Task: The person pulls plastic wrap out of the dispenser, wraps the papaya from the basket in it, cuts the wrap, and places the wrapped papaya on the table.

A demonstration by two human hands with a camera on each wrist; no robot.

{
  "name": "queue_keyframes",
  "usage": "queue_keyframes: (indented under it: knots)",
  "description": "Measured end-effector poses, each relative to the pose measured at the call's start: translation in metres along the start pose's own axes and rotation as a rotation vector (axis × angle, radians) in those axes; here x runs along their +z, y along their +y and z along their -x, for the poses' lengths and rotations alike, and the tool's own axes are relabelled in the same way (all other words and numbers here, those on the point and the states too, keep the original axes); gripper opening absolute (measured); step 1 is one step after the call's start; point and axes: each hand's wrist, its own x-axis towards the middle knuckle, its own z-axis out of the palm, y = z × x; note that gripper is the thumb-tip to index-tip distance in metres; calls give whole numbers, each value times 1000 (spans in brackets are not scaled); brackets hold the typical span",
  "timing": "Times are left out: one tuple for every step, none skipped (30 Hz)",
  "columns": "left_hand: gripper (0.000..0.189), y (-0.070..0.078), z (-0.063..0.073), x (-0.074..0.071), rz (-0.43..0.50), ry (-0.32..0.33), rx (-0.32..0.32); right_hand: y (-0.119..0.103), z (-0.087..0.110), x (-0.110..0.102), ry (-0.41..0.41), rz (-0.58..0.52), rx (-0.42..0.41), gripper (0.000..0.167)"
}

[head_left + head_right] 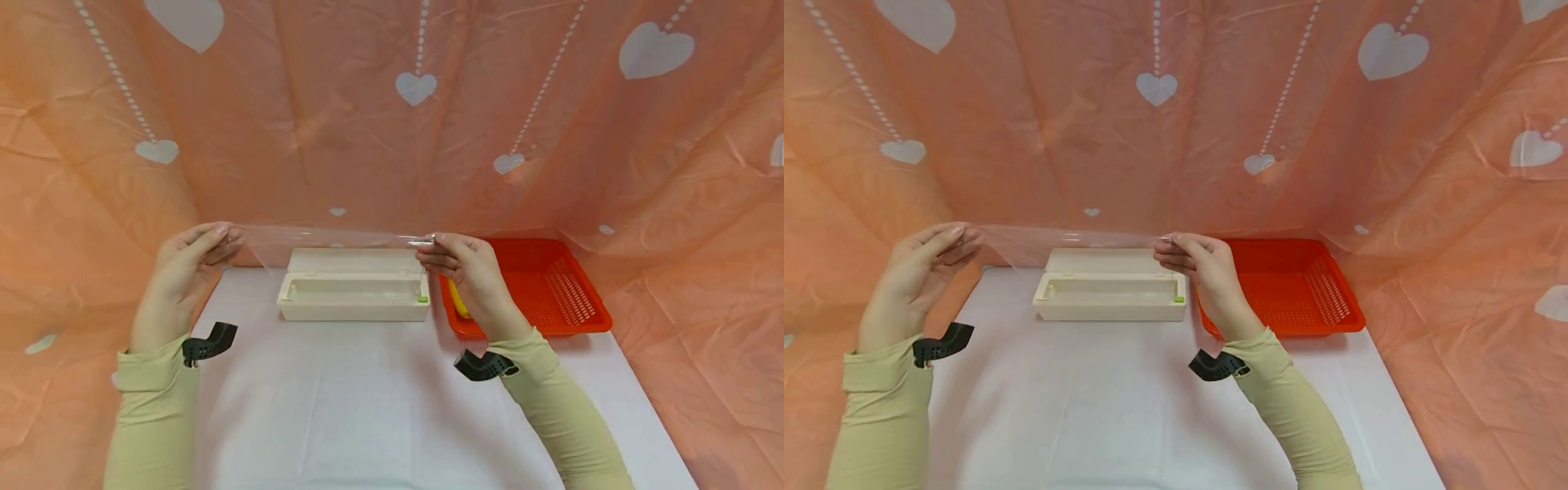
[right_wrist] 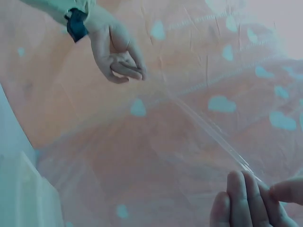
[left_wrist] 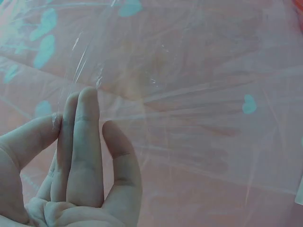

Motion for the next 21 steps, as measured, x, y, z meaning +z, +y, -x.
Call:
queue_keyframes:
  knots:
    - [21,-2,8,-3,18,-16,12,4,7,0,-5,-6,-5,20]
    - [23,-5,16,-5,30,-30,25,8,14,1,-7,-15,-12,19]
    - [25,-8,23,-8,34,-42,36,13,22,0,-9,-32,-15,20]
    - [26,-11,31,-11,26,-50,44,19,29,0,-4,-41,-12,20]
    - [28,-14,39,-14,6,-60,49,24,36,-1,3,-46,-3,21]
    - [29,-19,46,-18,-22,-73,52,31,43,-3,10,-47,8,21]
    - [30,-23,54,-22,-48,-85,39,38,50,-4,26,-51,26,19]
    - [32,-27,62,-27,-79,-94,24,47,57,-6,44,-52,40,19]
    - [33,-32,70,-33,-118,-104,0,56,64,-8,59,-54,58,18]
    - [34,-36,78,-40,-150,-118,-31,67,70,-10,76,-46,78,18]
    - [34,-41,86,-47,-188,-131,-64,78,76,-12,86,-45,98,17]
    - [34,-46,95,-55,-212,-143,-100,89,82,-14,83,-36,120,17]
    - [34,-51,104,-62,-240,-137,-144,100,88,-17,77,-26,146,19]
    - [33,-56,112,-70,-267,-130,-184,111,94,-19,64,-13,177,19]
    - [31,-61,121,-77,-287,-119,-227,121,99,-22,44,-2,212,21]
    - [29,-66,128,-85,-304,-104,-273,131,104,-25,22,18,251,23]
    - [27,-71,136,-91,-324,-84,-323,140,109,-28,-5,39,289,25]
    - [25,-77,142,-98,-339,-62,-371,148,114,-31,-29,62,327,26]
    - [23,-83,148,-104,-358,-36,-418,156,118,-34,-44,78,364,28]
    - [20,-89,154,-110,-371,-21,-461,165,122,-37,-57,96,400,29]
    - [18,-95,159,-116,-378,3,-511,173,127,-40,-65,110,431,30]
